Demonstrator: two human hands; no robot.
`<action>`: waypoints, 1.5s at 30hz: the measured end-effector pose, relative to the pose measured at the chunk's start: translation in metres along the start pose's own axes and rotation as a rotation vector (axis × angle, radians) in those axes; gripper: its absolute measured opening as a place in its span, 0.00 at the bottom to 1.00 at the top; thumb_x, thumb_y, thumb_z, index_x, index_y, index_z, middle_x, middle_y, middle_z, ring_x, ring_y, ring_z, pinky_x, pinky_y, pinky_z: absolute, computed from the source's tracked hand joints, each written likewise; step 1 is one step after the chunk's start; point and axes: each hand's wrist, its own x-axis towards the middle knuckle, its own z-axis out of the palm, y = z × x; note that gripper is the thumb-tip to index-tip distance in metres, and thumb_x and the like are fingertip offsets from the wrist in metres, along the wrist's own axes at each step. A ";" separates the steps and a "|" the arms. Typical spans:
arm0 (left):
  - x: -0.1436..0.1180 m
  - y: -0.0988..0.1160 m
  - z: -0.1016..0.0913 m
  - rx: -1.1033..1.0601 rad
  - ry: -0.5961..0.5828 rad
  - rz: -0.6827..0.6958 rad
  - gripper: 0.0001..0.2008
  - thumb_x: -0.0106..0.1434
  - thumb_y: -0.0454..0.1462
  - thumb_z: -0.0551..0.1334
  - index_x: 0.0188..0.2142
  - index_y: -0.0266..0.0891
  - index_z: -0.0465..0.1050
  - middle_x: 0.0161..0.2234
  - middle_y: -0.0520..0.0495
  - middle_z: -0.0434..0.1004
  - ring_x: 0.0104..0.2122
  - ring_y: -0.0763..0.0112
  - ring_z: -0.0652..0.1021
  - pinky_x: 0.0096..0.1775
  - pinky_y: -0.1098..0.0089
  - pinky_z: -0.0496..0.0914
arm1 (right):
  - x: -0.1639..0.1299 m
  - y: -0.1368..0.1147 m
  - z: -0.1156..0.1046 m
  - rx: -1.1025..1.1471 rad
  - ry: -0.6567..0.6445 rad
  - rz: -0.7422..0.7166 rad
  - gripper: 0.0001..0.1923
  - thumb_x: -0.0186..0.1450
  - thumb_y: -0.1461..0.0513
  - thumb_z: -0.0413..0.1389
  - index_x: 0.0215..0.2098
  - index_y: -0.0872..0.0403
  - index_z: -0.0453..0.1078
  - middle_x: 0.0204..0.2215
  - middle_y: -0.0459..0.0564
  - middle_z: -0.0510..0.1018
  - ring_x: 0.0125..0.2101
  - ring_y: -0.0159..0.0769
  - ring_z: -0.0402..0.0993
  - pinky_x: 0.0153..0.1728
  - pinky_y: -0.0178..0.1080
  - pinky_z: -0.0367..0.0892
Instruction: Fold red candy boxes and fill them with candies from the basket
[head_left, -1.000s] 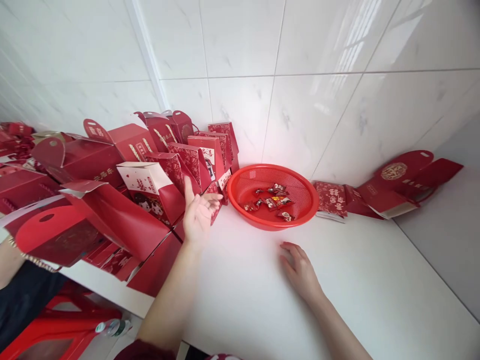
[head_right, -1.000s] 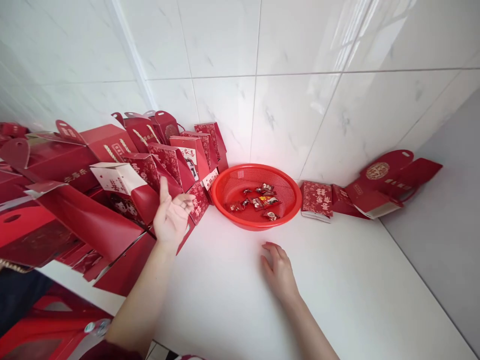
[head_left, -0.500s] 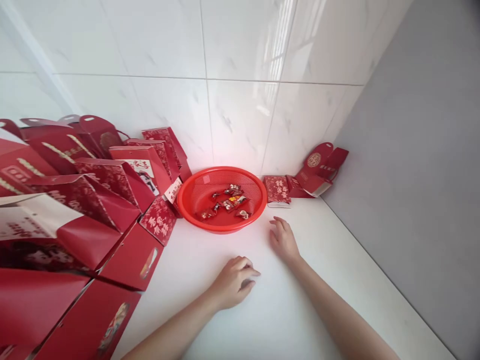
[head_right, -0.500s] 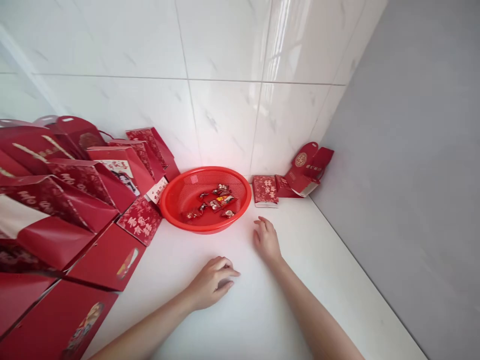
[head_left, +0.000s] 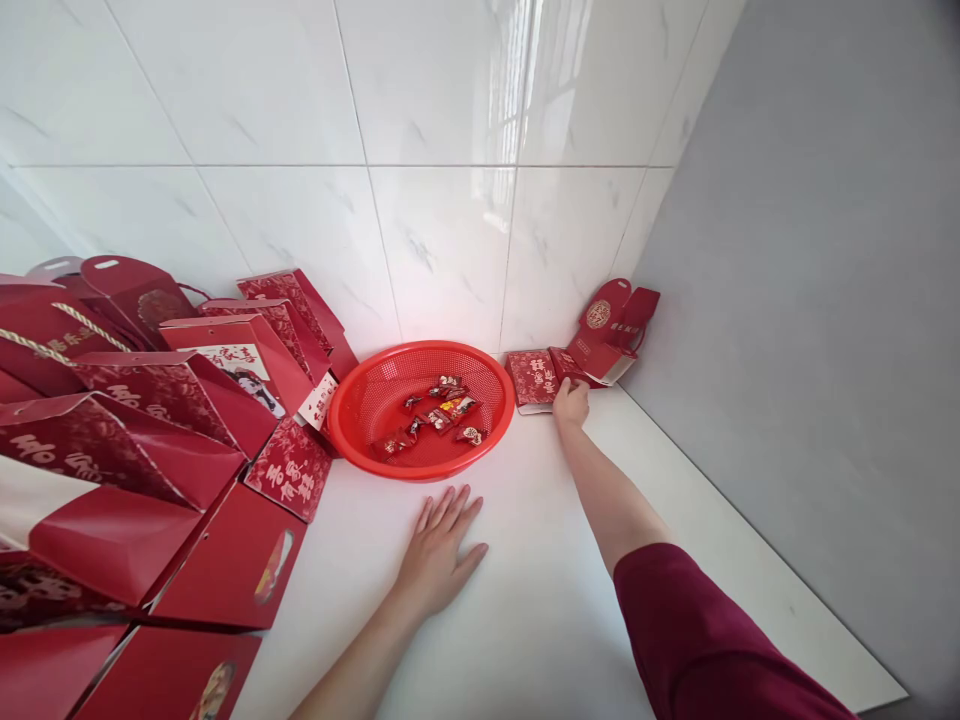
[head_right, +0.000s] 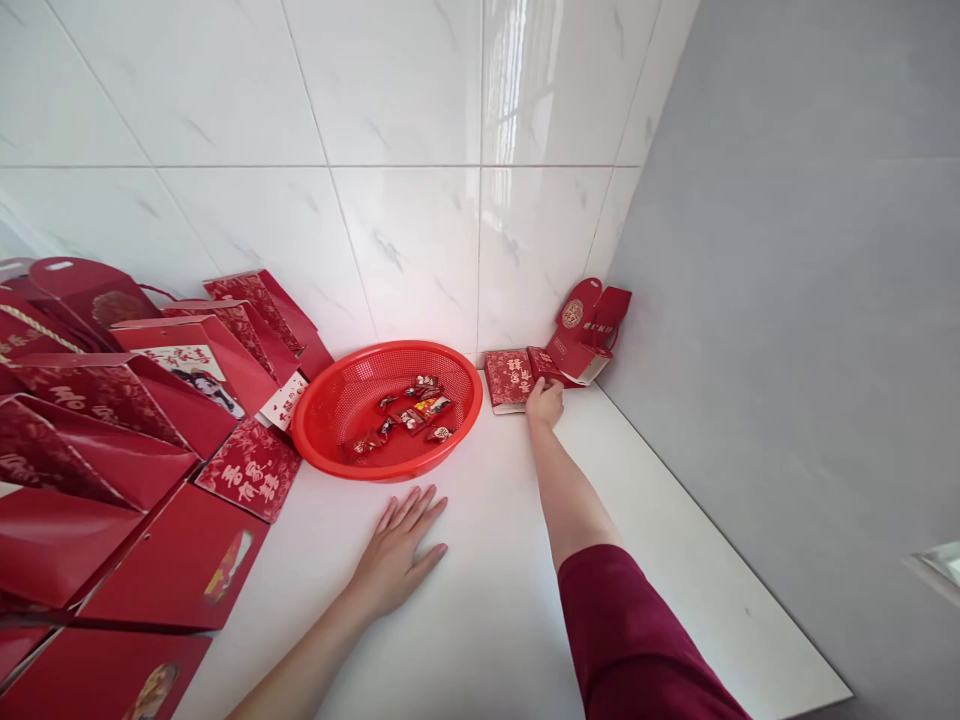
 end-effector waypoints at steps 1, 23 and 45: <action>0.000 0.000 0.000 0.004 -0.005 -0.001 0.29 0.71 0.51 0.49 0.69 0.55 0.46 0.71 0.52 0.43 0.69 0.57 0.50 0.67 0.45 0.46 | 0.004 0.000 0.002 0.029 0.029 0.017 0.18 0.70 0.56 0.56 0.54 0.56 0.67 0.50 0.54 0.73 0.46 0.41 0.74 0.46 0.49 0.72; 0.006 -0.004 -0.003 -0.012 0.013 -0.008 0.28 0.71 0.51 0.48 0.68 0.56 0.49 0.71 0.55 0.44 0.69 0.61 0.51 0.67 0.46 0.48 | 0.064 0.025 -0.010 0.044 0.305 -0.048 0.18 0.69 0.56 0.56 0.54 0.56 0.67 0.53 0.55 0.72 0.49 0.43 0.72 0.49 0.51 0.71; 0.006 -0.004 0.004 -0.112 0.078 0.007 0.27 0.69 0.49 0.54 0.65 0.51 0.58 0.69 0.50 0.51 0.69 0.58 0.53 0.67 0.46 0.45 | 0.035 -0.062 -0.150 0.056 0.362 -0.598 0.08 0.66 0.58 0.52 0.38 0.54 0.68 0.55 0.59 0.69 0.56 0.46 0.65 0.57 0.50 0.60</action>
